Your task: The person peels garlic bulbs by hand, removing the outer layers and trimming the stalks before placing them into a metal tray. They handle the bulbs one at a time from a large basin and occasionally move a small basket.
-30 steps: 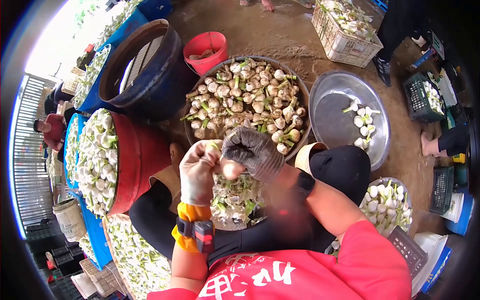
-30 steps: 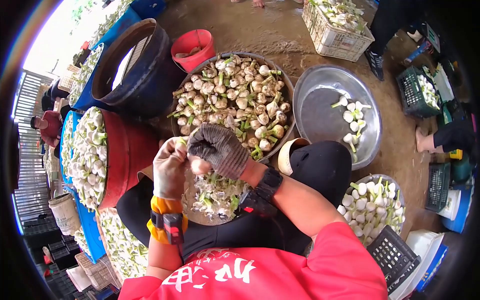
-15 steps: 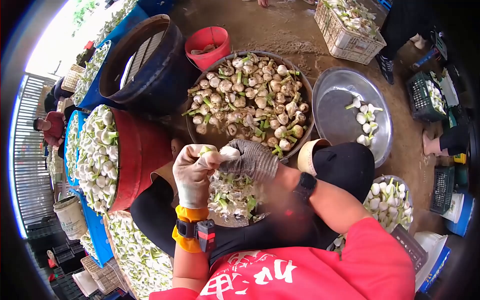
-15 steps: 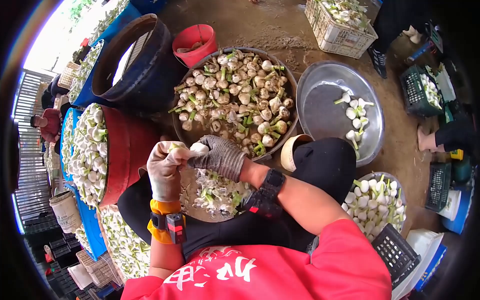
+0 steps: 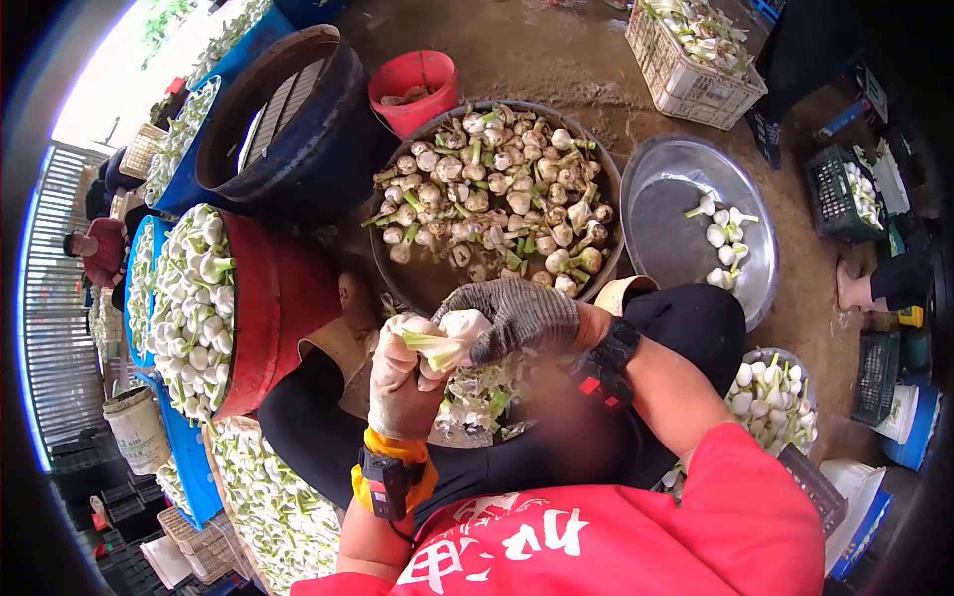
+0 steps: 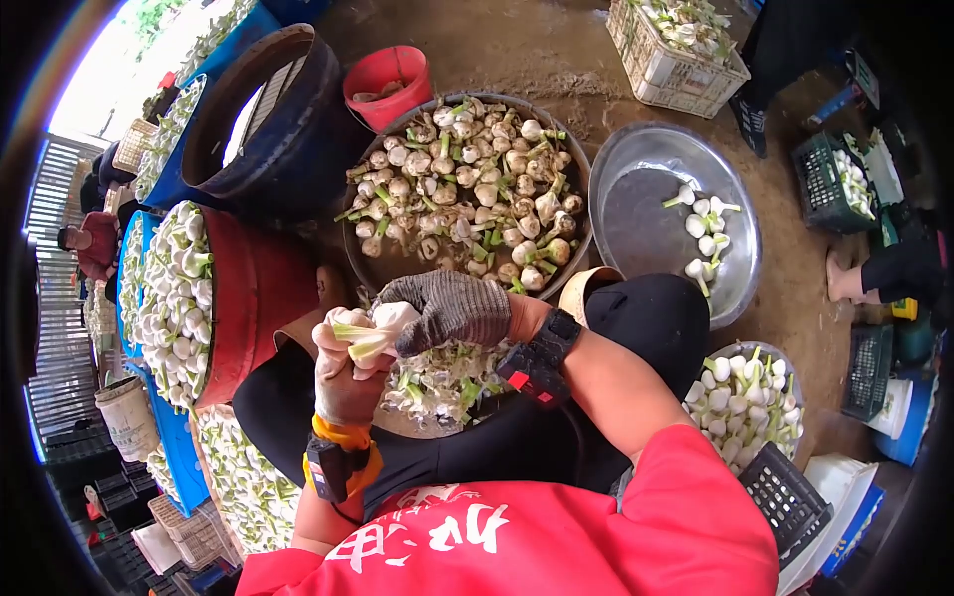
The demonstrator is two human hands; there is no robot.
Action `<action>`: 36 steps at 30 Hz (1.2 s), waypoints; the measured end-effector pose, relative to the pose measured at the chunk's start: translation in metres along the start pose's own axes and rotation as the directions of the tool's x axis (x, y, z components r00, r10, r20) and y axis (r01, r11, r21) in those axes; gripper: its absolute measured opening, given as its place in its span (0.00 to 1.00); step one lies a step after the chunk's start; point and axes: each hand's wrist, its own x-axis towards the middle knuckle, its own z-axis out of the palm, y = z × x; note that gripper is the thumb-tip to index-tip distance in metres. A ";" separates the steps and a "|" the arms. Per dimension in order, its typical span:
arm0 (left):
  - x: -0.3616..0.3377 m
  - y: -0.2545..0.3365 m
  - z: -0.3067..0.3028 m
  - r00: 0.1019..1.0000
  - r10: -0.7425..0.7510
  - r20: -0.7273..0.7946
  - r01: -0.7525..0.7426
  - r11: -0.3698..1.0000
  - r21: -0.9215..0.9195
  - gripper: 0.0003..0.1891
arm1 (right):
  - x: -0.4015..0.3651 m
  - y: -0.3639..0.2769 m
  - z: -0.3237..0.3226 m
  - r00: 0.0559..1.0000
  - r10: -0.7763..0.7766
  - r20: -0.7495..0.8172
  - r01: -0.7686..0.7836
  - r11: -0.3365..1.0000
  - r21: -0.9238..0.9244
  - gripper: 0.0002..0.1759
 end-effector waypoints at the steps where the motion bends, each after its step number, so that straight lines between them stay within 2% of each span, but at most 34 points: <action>1: -0.003 0.001 0.002 0.999 -0.011 -0.040 0.009 1.000 -0.029 0.06 | 0.000 0.001 0.001 1.000 0.007 0.029 -0.008 0.999 0.038 0.28; 2: -0.004 0.002 0.000 0.999 -0.006 -0.043 0.004 1.000 -0.029 0.06 | 0.000 0.004 0.002 0.999 0.006 0.034 -0.007 0.999 0.035 0.28; 3: -0.005 0.004 -0.005 0.993 -0.098 0.066 0.116 0.928 -0.353 0.06 | 0.000 0.007 0.002 0.997 -0.053 0.053 0.050 0.997 0.064 0.28; 4: -0.005 0.006 -0.011 0.968 -0.148 0.201 0.243 0.744 -0.623 0.07 | 0.000 0.004 0.005 0.991 -0.112 0.070 0.105 0.990 0.094 0.28; 5: -0.004 0.009 -0.016 0.986 -0.128 0.110 0.158 0.931 -0.328 0.12 | -0.004 -0.007 0.007 0.996 -0.084 0.019 0.084 0.996 0.020 0.26; 6: -0.003 0.013 -0.022 0.994 -0.107 0.018 0.107 0.994 0.023 0.17 | -0.003 -0.007 0.005 0.996 -0.086 0.025 0.085 0.996 0.014 0.26; 7: -0.001 0.022 -0.024 0.993 -0.102 -0.059 0.111 0.975 0.190 0.18 | -0.002 -0.002 0.004 0.987 -0.152 -0.046 0.126 0.928 -0.349 0.26; 8: 0.002 0.032 -0.029 0.987 -0.087 -0.136 0.130 0.927 0.353 0.20 | -0.001 0.003 0.004 0.967 -0.240 -0.088 0.124 0.738 -0.663 0.26; 9: 0.006 0.042 -0.029 0.979 -0.134 -0.152 0.187 0.887 0.422 0.19 | -0.002 0.010 0.002 0.941 -0.328 -0.081 0.184 0.699 -0.691 0.27; 10: 0.008 0.044 -0.028 0.979 -0.136 -0.152 0.189 0.885 0.427 0.19 | -0.001 0.008 0.002 0.940 -0.331 -0.085 0.185 0.702 -0.688 0.27; 11: 0.010 0.043 -0.025 0.995 -0.103 0.011 0.068 0.728 0.682 0.17 | -0.002 0.003 0.004 0.946 -0.311 -0.093 0.162 0.701 -0.695 0.27; 12: 0.010 0.042 -0.021 0.978 -0.115 0.176 -0.094 0.512 0.854 0.14 | -0.003 0.001 0.004 0.951 -0.291 -0.100 0.140 0.699 -0.702 0.26; 13: 0.008 0.042 -0.010 0.974 -0.141 0.176 -0.108 0.395 0.912 0.12 | -0.001 0.003 0.002 0.940 -0.330 -0.087 0.159 0.651 -0.743 0.25; 14: 0.010 0.036 -0.013 0.953 -0.234 0.192 -0.085 0.404 0.911 0.11 | -0.001 0.002 0.000 0.940 -0.330 -0.092 0.157 0.653 -0.741 0.25; 16: 0.013 0.026 -0.016 0.930 -0.310 0.195 0.041 0.617 0.786 0.12 | -0.005 -0.004 -0.004 0.987 -0.157 0.019 0.117 0.646 -0.755 0.24; 17: 0.013 0.030 -0.011 0.927 -0.315 0.205 0.036 0.617 0.786 0.12 | -0.008 -0.005 -0.006 0.983 -0.181 0.026 0.144 0.680 -0.719 0.25; 18: 0.011 0.038 -0.007 0.891 -0.418 0.180 0.203 0.719 0.665 0.15 | -0.012 -0.009 -0.008 0.984 -0.179 0.017 0.136 0.679 -0.722 0.25; 19: 0.009 0.044 -0.001 0.838 -0.518 0.171 0.371 0.772 0.516 0.18 | -0.015 -0.015 -0.010 0.989 -0.148 0.032 0.133 0.753 -0.644 0.26; 20: 0.006 0.043 -0.001 0.837 -0.520 0.173 0.373 0.771 0.516 0.18 | -0.017 -0.018 -0.010 0.991 -0.120 0.052 0.128 0.820 -0.558 0.27; 22: -0.001 0.042 -0.004 0.841 -0.511 0.179 0.435 0.835 0.338 0.19 | -0.016 -0.015 -0.012 0.995 -0.075 0.062 0.096 0.862 -0.498 0.27; 24: -0.006 0.046 -0.002 0.820 -0.551 0.154 0.479 0.809 0.339 0.20 | -0.017 -0.012 -0.011 0.996 -0.026 0.087 0.051 0.952 -0.301 0.24; 25: -0.009 0.046 -0.001 0.821 -0.555 0.133 0.516 0.821 0.244 0.17 | -0.016 -0.012 -0.010 0.996 -0.025 0.087 0.050 0.953 -0.300 0.24; 26: -0.013 0.046 0.001 0.820 -0.561 0.113 0.544 0.826 0.146 0.15 | -0.015 -0.012 -0.010 0.990 0.073 0.118 -0.049 0.979 -0.197 0.24; 27: -0.018 0.046 0.007 0.853 -0.512 0.099 0.494 0.854 0.161 0.12 | -0.013 -0.012 -0.010 0.973 0.165 0.158 -0.151 0.984 -0.098 0.25; 28: -0.020 0.039 0.009 0.854 -0.510 0.099 0.493 0.855 0.160 0.12 | -0.011 -0.010 -0.005 0.973 0.166 0.160 -0.152 0.983 -0.100 0.25; 30: -0.022 0.027 0.008 0.954 -0.253 0.162 0.285 0.932 -0.223 0.10 | -0.004 -0.002 0.007 0.996 -0.083 0.014 0.077 0.966 0.245 0.30; 31: -0.021 0.029 0.007 0.959 -0.281 0.043 0.282 0.959 -0.017 0.09 | 0.001 -0.003 0.005 0.989 -0.132 -0.067 0.125 0.987 -0.106 0.35; 32: -0.019 0.021 0.005 0.975 -0.224 0.007 0.220 0.951 -0.218 0.10 | 0.005 -0.002 0.005 0.959 -0.258 -0.119 0.225 0.946 -0.235 0.33; 33: -0.017 0.018 0.006 0.972 -0.227 -0.065 0.226 0.974 -0.023 0.10 | 0.004 -0.003 0.004 0.955 -0.288 -0.069 0.245 0.901 -0.359 0.38; 34: -0.015 0.015 0.008 0.966 -0.221 -0.135 0.242 0.955 0.169 0.11 | 0.003 0.002 0.009 0.957 -0.263 -0.123 0.218 0.930 -0.298 0.33; 35: -0.017 0.015 0.011 0.967 -0.219 -0.127 0.250 0.906 0.342 0.13 | 0.002 0.007 0.013 0.955 -0.238 -0.177 0.195 0.953 -0.232 0.29; 36: -0.018 0.015 0.018 0.970 -0.225 -0.096 0.243 0.843 0.480 0.14 | 0.002 0.030 0.020 0.942 -0.122 -0.313 0.141 0.989 0.040 0.19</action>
